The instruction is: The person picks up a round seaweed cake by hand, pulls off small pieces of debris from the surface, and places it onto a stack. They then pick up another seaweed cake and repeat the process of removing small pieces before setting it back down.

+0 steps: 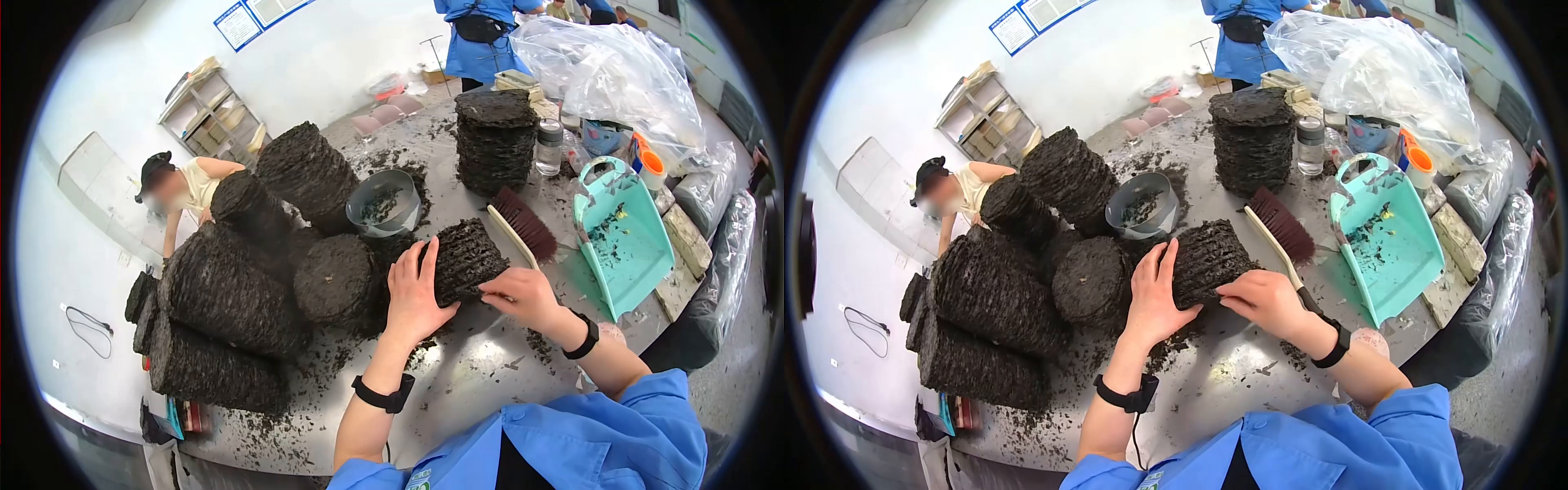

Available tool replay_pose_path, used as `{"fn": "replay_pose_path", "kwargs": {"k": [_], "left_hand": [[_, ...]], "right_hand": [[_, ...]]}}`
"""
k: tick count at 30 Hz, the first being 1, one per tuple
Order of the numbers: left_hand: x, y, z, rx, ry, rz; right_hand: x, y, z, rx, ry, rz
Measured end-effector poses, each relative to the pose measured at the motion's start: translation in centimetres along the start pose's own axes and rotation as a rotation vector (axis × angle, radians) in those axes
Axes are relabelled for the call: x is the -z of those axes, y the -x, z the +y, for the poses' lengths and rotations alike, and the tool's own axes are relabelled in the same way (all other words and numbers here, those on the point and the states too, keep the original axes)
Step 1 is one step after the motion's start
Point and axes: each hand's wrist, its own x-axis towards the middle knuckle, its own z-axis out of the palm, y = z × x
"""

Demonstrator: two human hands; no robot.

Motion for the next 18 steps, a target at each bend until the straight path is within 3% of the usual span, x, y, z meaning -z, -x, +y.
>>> {"fn": "replay_pose_path", "kwargs": {"k": [2, 7, 9, 12, 14, 16, 17, 18], "left_hand": [[0.0, -0.1, 0.1, 0.005, -0.004, -0.002], [-0.1, -0.4, -0.1, 0.009, 0.008, -0.010], [0.0, -0.6, 0.0, 0.007, 0.005, -0.011], [0.0, -0.5, -0.1, 0.017, -0.004, -0.020], [0.0, -0.6, -0.2, 0.015, 0.004, -0.021], [0.0, -0.8, -0.3, 0.010, 0.005, -0.020], [-0.1, -0.8, -0.3, 0.005, 0.006, -0.018], [-0.1, -0.8, -0.2, 0.001, 0.006, -0.016]], "right_hand": [[-0.5, -0.5, -0.1, 0.209, 0.214, 0.042], [-0.1, -0.7, -0.3, 0.243, 0.234, 0.093], [0.5, 0.0, -0.5, -0.064, -0.063, 0.156], [6.8, 2.1, 0.5, -0.518, -0.555, 0.123], [13.0, 6.4, 7.4, -0.530, -0.849, 0.116], [18.6, 7.9, 10.6, -0.800, -0.830, 0.303], [18.8, 8.0, 10.1, -0.802, -0.826, 0.306], [18.7, 7.8, 9.4, -0.744, -0.573, 0.306]]}}
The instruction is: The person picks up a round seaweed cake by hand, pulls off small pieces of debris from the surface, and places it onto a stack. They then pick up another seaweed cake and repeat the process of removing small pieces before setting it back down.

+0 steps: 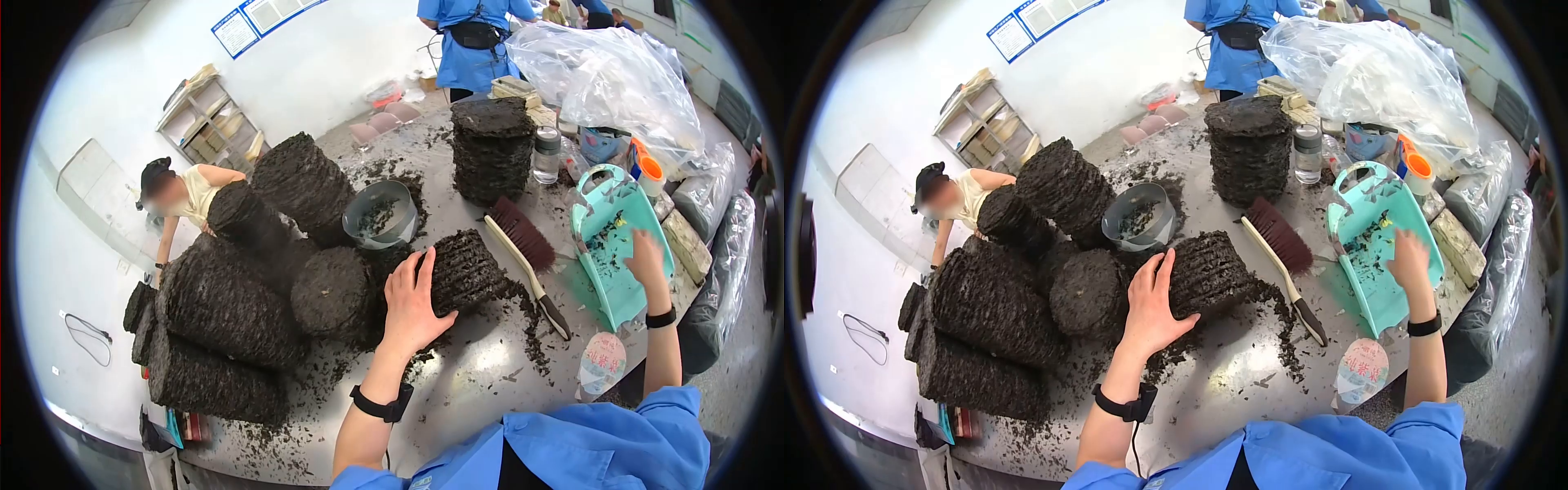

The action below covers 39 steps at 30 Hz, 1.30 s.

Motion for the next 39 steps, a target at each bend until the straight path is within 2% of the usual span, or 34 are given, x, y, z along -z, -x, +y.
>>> {"fn": "replay_pose_path", "kwargs": {"k": [3, 5, 6, 8, 11, 15, 19, 21, 22, 26, 29, 32, 36, 38, 39], "left_hand": [[0.1, -0.5, 0.2, 0.010, 0.004, -0.019], [0.0, -0.6, 0.2, -0.001, -0.008, -0.018], [-0.1, -0.7, 0.3, -0.007, -0.012, -0.021], [0.0, -1.0, 0.1, -0.001, -0.013, -0.024], [0.1, -1.0, 0.1, -0.005, -0.016, -0.016], [0.0, -0.9, -0.1, -0.003, -0.003, -0.012], [-0.1, -1.1, -0.2, -0.010, -0.001, -0.014], [-0.2, -1.1, -0.4, -0.005, -0.002, -0.011], [-0.2, -1.2, -0.4, -0.012, 0.006, -0.004], [-0.2, -1.4, -0.4, -0.014, 0.002, -0.007], [-0.3, -1.3, -0.2, -0.009, 0.004, -0.005], [-0.4, -1.0, 0.0, 0.008, 0.002, 0.011], [-0.4, -0.9, 0.1, -0.007, 0.000, 0.002], [-0.5, -0.7, -0.1, -0.001, 0.005, 0.010], [-0.5, -0.5, -0.3, 0.000, 0.002, 0.021]], "right_hand": [[-3.2, -0.1, -1.1, 0.335, 0.664, 0.166], [-9.5, 1.4, -1.6, 0.393, 0.553, -0.065], [-12.6, 1.5, -0.6, 0.524, 0.527, -0.172], [-17.6, 1.8, -1.5, 0.812, 0.763, -0.262], [-21.5, 1.0, 0.2, 0.911, 0.647, -0.209], [-22.6, 0.1, 1.4, 0.965, 0.639, -0.203], [-22.5, 0.3, 1.6, 0.872, 0.549, -0.223], [-21.8, 0.4, 2.1, 0.577, 0.292, -0.191], [-21.7, 0.5, 2.0, 0.572, 0.293, -0.195], [-22.2, 0.9, 0.9, 0.715, 0.425, -0.212], [-23.2, 0.8, 0.8, 0.960, 0.636, -0.133], [-23.7, 0.9, 0.6, 0.947, 0.755, -0.161], [-22.5, 1.7, -0.3, 0.910, 0.716, -0.184], [-19.8, 2.5, -0.5, 0.642, 0.594, -0.120], [-17.6, 2.7, -0.7, 0.433, 0.457, -0.245]]}}
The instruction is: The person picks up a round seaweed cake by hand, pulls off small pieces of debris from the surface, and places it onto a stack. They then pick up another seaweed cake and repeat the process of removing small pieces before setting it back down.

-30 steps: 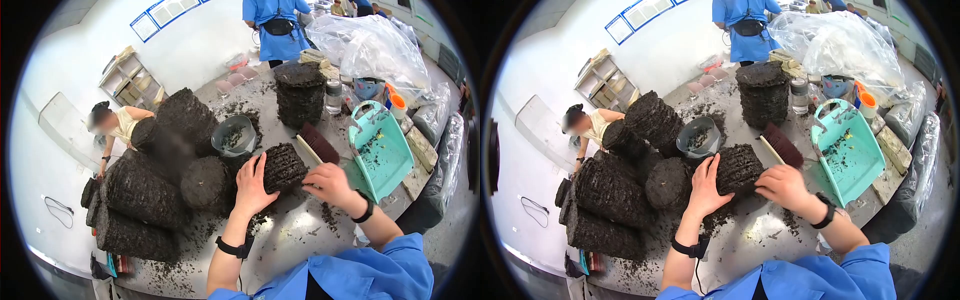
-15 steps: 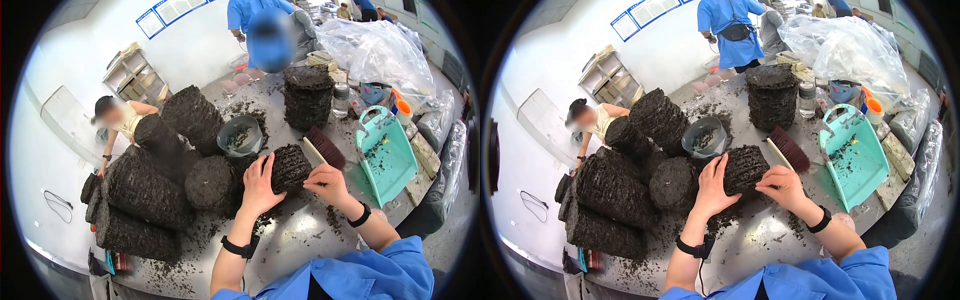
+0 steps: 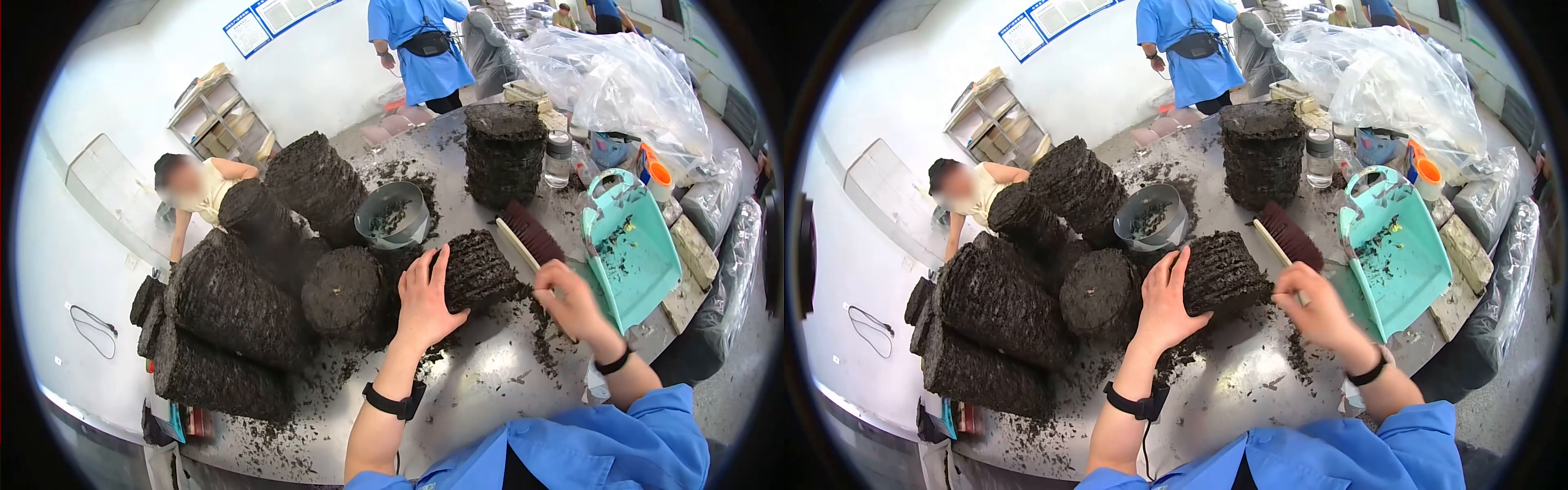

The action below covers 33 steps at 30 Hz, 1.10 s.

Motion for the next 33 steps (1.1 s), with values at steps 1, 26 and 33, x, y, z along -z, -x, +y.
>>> {"fn": "replay_pose_path", "kwargs": {"k": [1, 26, 33], "left_hand": [[0.0, 0.2, 0.0, 0.001, 0.000, -0.003], [-5.2, 16.9, 4.0, -0.207, 0.145, 0.112], [-6.4, 15.5, 1.4, -0.108, 0.284, 0.044]], "right_hand": [[2.8, 0.8, 0.7, -0.158, -0.188, -0.123], [-3.0, 0.3, -0.4, 0.489, 0.296, -0.575], [-4.3, -1.3, 0.2, 0.449, 0.387, -0.814]]}}
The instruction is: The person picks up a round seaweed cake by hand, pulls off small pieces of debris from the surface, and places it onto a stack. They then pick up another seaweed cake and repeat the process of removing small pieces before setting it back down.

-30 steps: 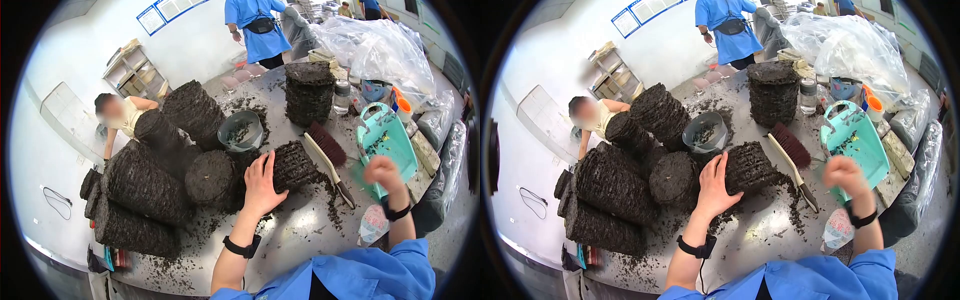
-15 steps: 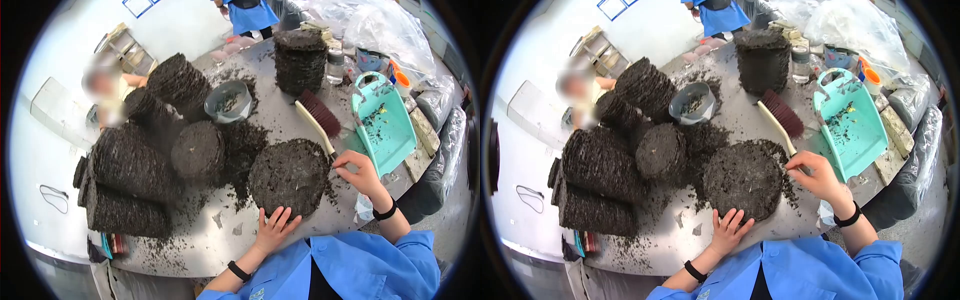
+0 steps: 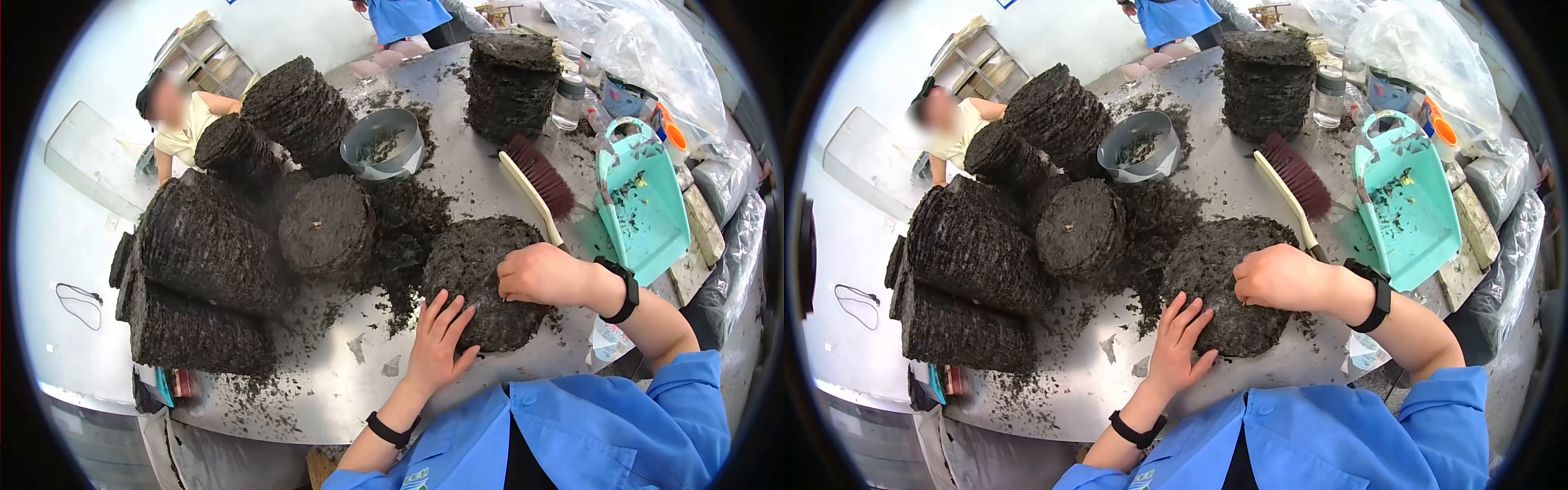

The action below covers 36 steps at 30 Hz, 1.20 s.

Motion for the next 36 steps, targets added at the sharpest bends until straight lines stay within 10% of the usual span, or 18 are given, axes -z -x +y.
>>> {"fn": "replay_pose_path", "kwargs": {"k": [5, 13, 14, 15, 16, 18, 20, 24, 32, 36], "left_hand": [[0.4, -0.4, -1.0, -0.031, 0.043, -0.039], [0.5, -0.5, -0.9, -0.037, 0.097, -0.002], [0.5, -0.7, -0.9, -0.042, 0.096, 0.007], [0.4, -1.0, -1.0, -0.051, 0.106, 0.017], [0.4, -1.4, -1.0, -0.065, 0.101, 0.018], [0.4, -1.9, -0.9, -0.076, 0.127, 0.013], [0.7, -2.2, -0.1, -0.065, 0.112, 0.007], [0.6, -3.3, 2.9, -0.158, -0.008, -0.072], [-0.9, -2.6, 2.7, -0.105, 0.018, -0.120], [-0.5, -2.8, 2.7, -0.109, 0.054, -0.130]], "right_hand": [[0.6, -1.1, -0.7, -0.058, 0.163, -0.221], [5.7, 16.2, 3.2, -0.247, -1.236, 0.668], [6.9, 18.9, 4.5, -0.316, -1.198, 0.757], [8.3, 19.7, 4.7, -0.858, -0.606, 0.706], [8.4, 20.0, 4.2, -0.854, -0.600, 0.720], [7.9, 18.4, 2.2, -0.706, 0.798, 0.397], [6.3, 15.0, 1.0, -0.777, -0.575, 0.626], [2.9, 1.2, 0.1, -0.232, -0.281, 0.292], [-2.1, -3.0, 2.5, -0.319, 0.039, 0.194], [1.9, -0.4, 1.4, -0.321, -0.519, 0.277]]}}
